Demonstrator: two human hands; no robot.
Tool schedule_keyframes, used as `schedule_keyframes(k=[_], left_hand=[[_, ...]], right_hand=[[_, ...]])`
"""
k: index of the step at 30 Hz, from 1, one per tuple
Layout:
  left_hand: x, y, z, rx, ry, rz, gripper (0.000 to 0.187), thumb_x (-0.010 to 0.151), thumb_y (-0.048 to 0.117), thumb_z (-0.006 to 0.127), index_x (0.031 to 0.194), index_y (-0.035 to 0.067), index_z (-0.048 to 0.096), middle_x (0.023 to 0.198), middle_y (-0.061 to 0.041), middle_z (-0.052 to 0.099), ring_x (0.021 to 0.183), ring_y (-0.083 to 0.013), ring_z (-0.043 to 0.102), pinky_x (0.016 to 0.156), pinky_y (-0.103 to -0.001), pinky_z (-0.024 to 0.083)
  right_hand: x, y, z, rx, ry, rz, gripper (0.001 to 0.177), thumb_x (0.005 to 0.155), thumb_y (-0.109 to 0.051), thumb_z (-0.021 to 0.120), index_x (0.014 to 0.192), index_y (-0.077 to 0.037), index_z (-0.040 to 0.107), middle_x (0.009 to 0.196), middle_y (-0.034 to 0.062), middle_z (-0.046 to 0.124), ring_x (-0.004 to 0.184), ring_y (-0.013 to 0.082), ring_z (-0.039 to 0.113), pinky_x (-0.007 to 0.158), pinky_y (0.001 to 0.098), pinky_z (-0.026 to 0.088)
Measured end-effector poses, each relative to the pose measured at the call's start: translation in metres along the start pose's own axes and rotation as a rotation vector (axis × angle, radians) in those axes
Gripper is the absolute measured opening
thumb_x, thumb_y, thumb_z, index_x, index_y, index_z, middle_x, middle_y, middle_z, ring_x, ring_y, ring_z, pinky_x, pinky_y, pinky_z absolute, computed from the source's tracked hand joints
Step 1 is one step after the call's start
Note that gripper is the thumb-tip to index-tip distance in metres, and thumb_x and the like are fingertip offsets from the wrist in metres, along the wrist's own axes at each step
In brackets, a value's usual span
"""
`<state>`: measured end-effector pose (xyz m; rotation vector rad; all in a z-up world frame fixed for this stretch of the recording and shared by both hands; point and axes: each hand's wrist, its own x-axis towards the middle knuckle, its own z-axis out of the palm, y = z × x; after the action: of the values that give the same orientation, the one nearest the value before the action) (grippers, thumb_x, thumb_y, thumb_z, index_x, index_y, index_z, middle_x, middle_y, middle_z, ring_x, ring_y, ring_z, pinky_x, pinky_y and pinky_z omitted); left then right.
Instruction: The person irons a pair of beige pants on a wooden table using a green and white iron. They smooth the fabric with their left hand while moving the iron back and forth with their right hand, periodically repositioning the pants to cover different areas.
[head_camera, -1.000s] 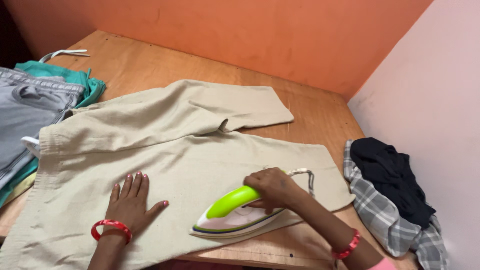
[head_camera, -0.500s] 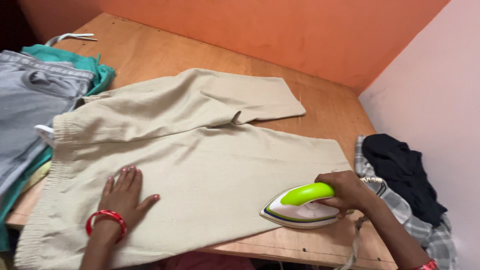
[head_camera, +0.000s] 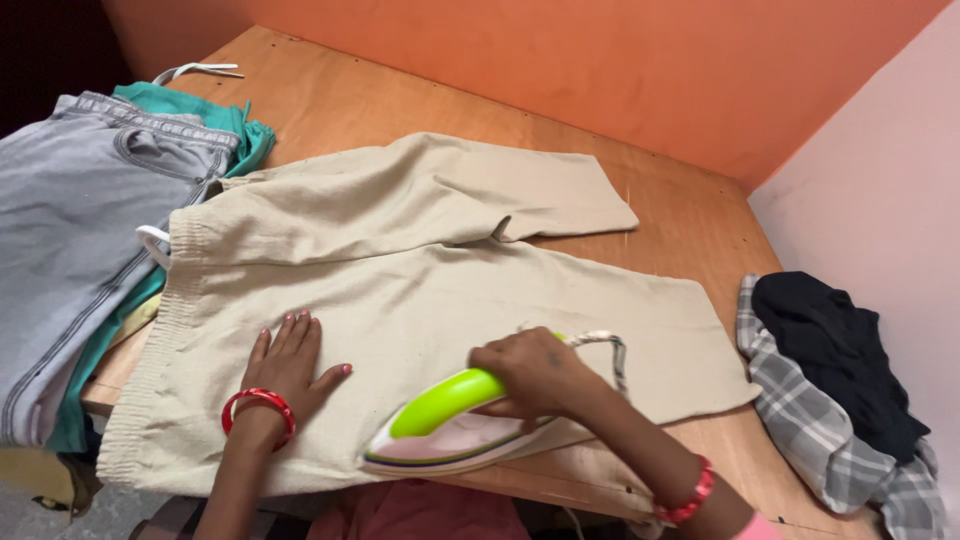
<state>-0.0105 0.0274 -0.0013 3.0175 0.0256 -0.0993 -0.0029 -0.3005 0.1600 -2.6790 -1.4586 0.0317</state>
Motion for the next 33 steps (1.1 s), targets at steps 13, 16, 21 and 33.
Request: schedule_keyframes(k=[13, 16, 21, 33], left_hand=[[0.005, 0.000, 0.004, 0.014, -0.062, -0.042, 0.093, 0.093, 0.072, 0.037, 0.160, 0.012, 0.015, 0.169, -0.003, 0.010, 0.156, -0.0169, 0.005, 0.125, -0.041, 0.006], [0.005, 0.000, 0.005, 0.061, -0.058, -0.042, 0.093, 0.094, 0.073, 0.037, 0.161, 0.011, 0.016, 0.170, -0.004, 0.011, 0.157, -0.0178, 0.006, 0.126, -0.041, 0.007], [0.003, 0.003, 0.002, 0.064, -0.072, -0.043, 0.093, 0.095, 0.072, 0.036, 0.161, 0.011, 0.014, 0.170, -0.004, 0.010, 0.157, -0.0182, 0.004, 0.125, -0.041, 0.006], [0.000, 0.006, -0.003, 0.053, -0.080, -0.045, 0.091, 0.096, 0.071, 0.034, 0.161, 0.011, 0.012, 0.170, -0.004, 0.008, 0.157, -0.0181, 0.004, 0.126, -0.041, 0.005]], right_hand=[[-0.099, 0.078, -0.007, -0.003, 0.012, 0.113, 0.035, 0.070, -0.036, 0.087, 0.090, -0.013, 0.070, 0.076, 0.0074, 0.073, 0.070, 0.0320, 0.071, 0.064, 0.0445, 0.055], [-0.138, 0.111, -0.014, -0.014, -0.004, 0.302, 0.036, 0.067, -0.037, 0.087, 0.094, -0.017, 0.073, 0.078, 0.0068, 0.076, 0.071, 0.0312, 0.074, 0.066, 0.0426, 0.057], [-0.158, 0.135, -0.019, -0.087, -0.064, 0.530, 0.036, 0.069, -0.041, 0.085, 0.095, -0.019, 0.073, 0.077, 0.0063, 0.077, 0.074, 0.0294, 0.075, 0.068, 0.0413, 0.058], [-0.027, 0.070, 0.002, -0.163, -0.099, 0.340, 0.065, 0.049, -0.042, 0.090, 0.104, -0.015, 0.067, 0.084, 0.0051, 0.074, 0.072, 0.0281, 0.074, 0.062, 0.0428, 0.055]])
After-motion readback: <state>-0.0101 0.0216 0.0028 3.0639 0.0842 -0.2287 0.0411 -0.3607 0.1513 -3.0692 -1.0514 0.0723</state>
